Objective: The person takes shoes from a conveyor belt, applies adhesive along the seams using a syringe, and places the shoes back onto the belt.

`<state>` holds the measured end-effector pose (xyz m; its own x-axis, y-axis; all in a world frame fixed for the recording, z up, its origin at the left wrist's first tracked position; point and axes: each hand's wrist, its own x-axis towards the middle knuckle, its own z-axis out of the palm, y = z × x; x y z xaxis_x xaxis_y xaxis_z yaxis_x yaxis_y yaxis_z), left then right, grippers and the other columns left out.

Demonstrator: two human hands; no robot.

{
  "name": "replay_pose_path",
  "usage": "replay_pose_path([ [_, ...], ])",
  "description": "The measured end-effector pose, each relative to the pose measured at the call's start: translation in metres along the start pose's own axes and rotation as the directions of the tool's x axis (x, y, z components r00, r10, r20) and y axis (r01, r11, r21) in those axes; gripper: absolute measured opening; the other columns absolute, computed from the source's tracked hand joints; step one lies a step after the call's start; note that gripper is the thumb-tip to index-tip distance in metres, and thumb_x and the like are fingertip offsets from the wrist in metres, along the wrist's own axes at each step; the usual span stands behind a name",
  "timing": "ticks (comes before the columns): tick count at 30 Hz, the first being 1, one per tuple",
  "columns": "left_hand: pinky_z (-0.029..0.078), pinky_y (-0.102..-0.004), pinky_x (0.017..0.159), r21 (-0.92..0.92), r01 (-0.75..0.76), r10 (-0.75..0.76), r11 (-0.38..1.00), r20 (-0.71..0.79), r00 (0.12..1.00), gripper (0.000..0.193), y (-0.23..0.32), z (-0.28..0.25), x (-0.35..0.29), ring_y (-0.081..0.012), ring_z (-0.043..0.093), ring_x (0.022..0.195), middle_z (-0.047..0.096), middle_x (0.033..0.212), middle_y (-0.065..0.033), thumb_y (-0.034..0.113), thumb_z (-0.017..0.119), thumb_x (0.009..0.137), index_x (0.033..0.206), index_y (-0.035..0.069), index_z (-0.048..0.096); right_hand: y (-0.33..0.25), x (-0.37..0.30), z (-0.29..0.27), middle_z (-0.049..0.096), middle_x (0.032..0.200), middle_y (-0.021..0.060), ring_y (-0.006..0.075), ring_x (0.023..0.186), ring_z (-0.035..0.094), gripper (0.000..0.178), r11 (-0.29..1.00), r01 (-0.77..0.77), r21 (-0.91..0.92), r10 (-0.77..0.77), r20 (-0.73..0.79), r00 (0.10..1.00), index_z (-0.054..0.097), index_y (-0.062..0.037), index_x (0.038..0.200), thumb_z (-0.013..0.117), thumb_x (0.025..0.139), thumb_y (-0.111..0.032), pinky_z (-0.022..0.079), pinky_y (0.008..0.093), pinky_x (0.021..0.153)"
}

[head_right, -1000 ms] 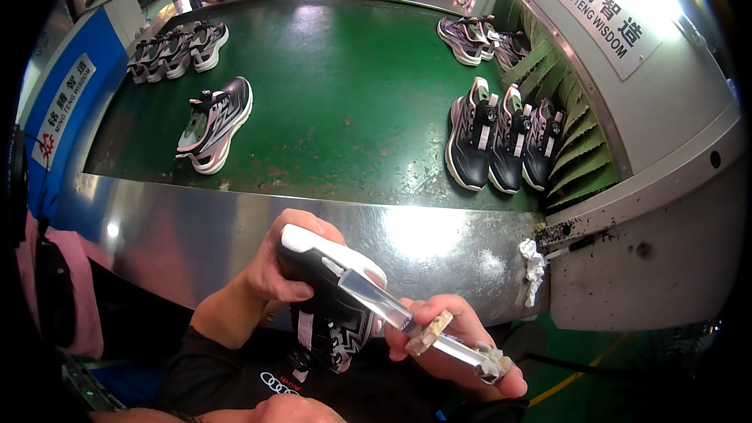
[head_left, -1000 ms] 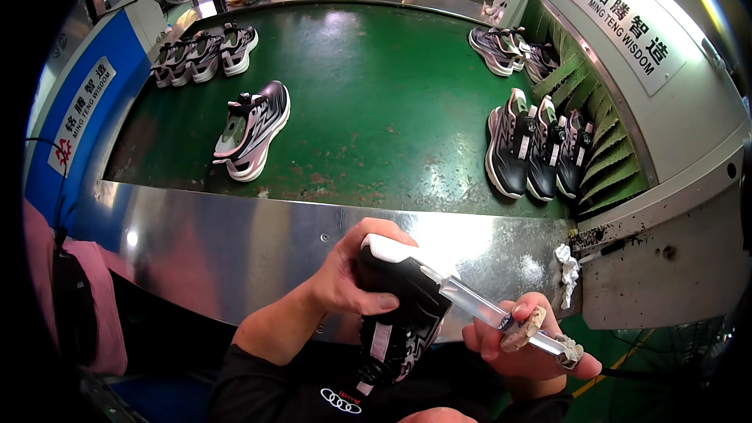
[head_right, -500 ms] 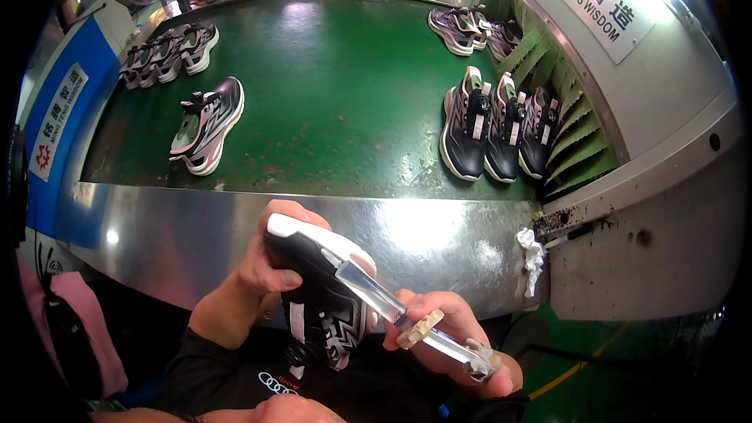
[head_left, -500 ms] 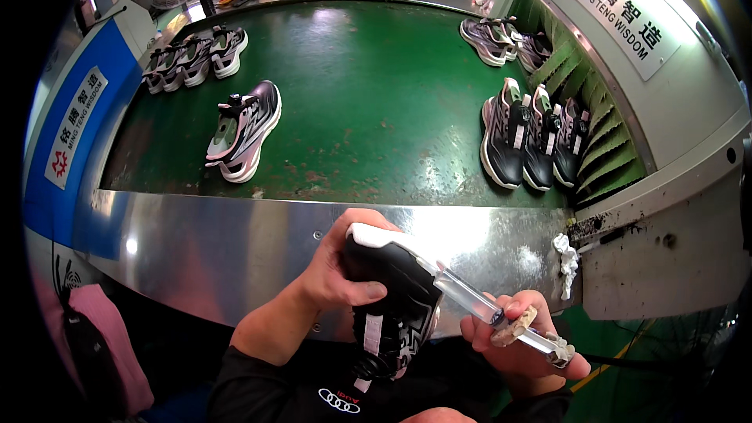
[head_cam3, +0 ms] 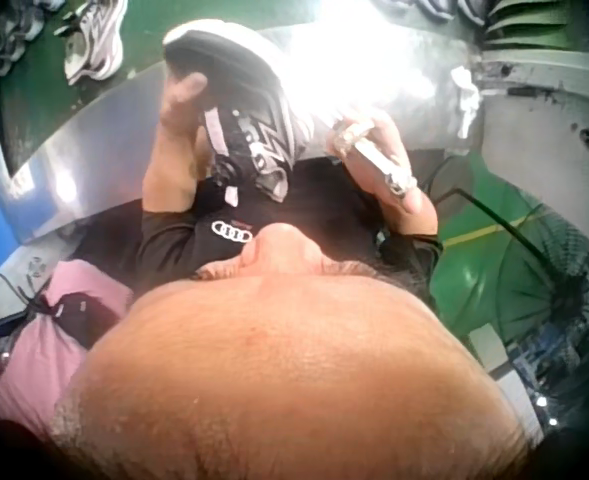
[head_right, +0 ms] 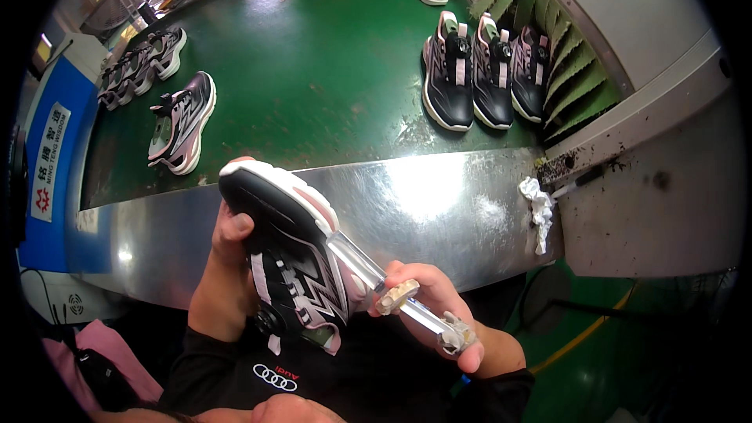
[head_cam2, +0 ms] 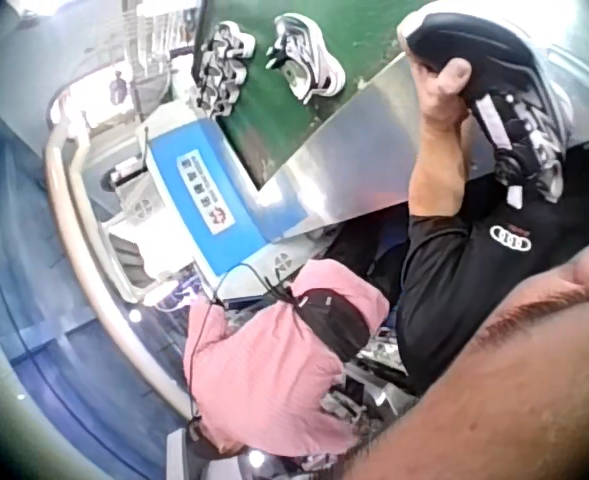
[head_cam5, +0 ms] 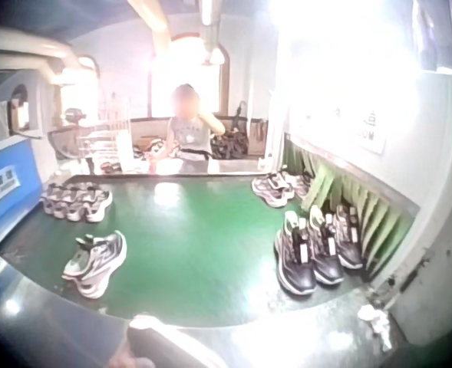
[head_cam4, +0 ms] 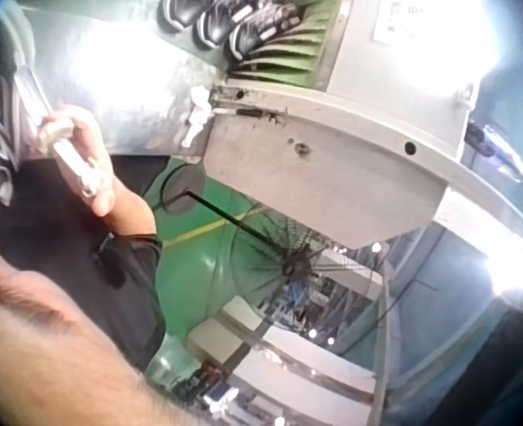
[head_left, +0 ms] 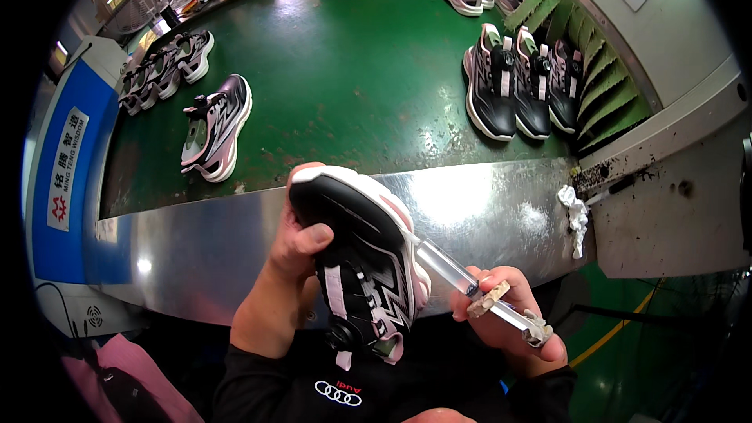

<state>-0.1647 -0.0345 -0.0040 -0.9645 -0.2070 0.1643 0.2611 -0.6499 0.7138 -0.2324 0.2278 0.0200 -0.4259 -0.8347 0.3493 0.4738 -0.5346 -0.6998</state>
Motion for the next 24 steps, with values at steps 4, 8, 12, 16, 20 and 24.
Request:
replay_pose_path([
  [4,0.052,-0.0415,0.074,0.017,0.0,-0.001,1.0,0.085,0.996,0.056,0.0,0.015,0.014,-0.0348,0.061,0.083,0.059,0.094,-0.0253,0.029,0.069,0.067,0.11,-0.001,0.048,0.007,-0.006,-0.005,0.045,0.109,0.0134,0.0228,0.103,0.046,0.104,1.0,0.019,-0.008,-0.019,0.01,1.0,0.032,0.003,0.131,0.071,0.064,-0.066,0.036,0.0348,0.089],
  [8,0.053,-0.0424,0.072,-0.049,0.03,-0.027,0.998,0.071,0.997,0.054,-0.001,0.017,0.019,-0.0368,0.063,0.082,0.06,0.093,-0.0272,0.031,0.067,0.069,0.108,-0.004,0.052,0.013,-0.014,-0.008,0.044,0.109,0.0136,0.0224,0.103,0.047,0.105,1.0,-0.002,-0.026,0.002,-0.006,1.0,0.031,0.0049,0.131,0.071,0.065,-0.065,0.035,0.0339,0.089],
  [12,0.054,-0.0436,0.069,0.005,0.044,-0.044,0.999,0.005,0.999,0.058,-0.002,0.013,0.017,-0.0379,0.062,0.079,0.058,0.093,-0.0262,0.038,0.066,0.07,0.108,-0.002,0.048,0.016,-0.021,-0.01,0.044,0.109,0.0134,0.0217,0.102,0.047,0.106,0.999,-0.017,-0.036,0.016,-0.013,1.0,0.031,0.0052,0.132,0.072,0.064,-0.065,0.035,0.0327,0.09],
  [16,0.053,-0.0407,0.082,-0.066,0.044,-0.05,0.997,-0.096,0.994,0.059,-0.004,0.006,0.013,-0.0326,0.063,0.092,0.06,0.104,-0.0236,0.032,0.066,0.071,0.116,-0.004,0.051,0.019,-0.03,-0.01,0.044,0.11,0.0132,0.0212,0.102,0.046,0.106,0.998,-0.053,-0.027,0.052,-0.031,0.998,0.03,0.0053,0.132,0.072,0.064,-0.065,0.035,0.0317,0.089],
  [20,0.052,-0.0411,0.085,-0.118,0.075,-0.09,0.99,-0.127,0.988,0.059,-0.001,0.003,0.013,-0.0311,0.062,0.095,0.06,0.106,-0.0213,0.032,0.065,0.072,0.117,-0.002,0.05,0.021,-0.037,-0.008,0.044,0.11,0.0128,0.0207,0.101,0.046,0.106,0.996,-0.085,-0.016,0.084,-0.047,0.995,0.03,0.0059,0.132,0.072,0.064,-0.064,0.034,0.0308,0.088],
  [24,0.051,-0.0414,0.087,-0.148,0.098,-0.119,0.984,-0.142,0.983,0.059,-0.001,0.006,0.013,-0.0297,0.061,0.098,0.06,0.108,-0.019,0.031,0.065,0.073,0.119,0.0,0.049,0.023,-0.044,-0.006,0.044,0.11,0.0128,0.0205,0.1,0.045,0.107,0.995,-0.1,0.001,0.1,-0.063,0.993,0.03,0.0064,0.132,0.073,0.064,-0.064,0.034,0.0304,0.088],
])
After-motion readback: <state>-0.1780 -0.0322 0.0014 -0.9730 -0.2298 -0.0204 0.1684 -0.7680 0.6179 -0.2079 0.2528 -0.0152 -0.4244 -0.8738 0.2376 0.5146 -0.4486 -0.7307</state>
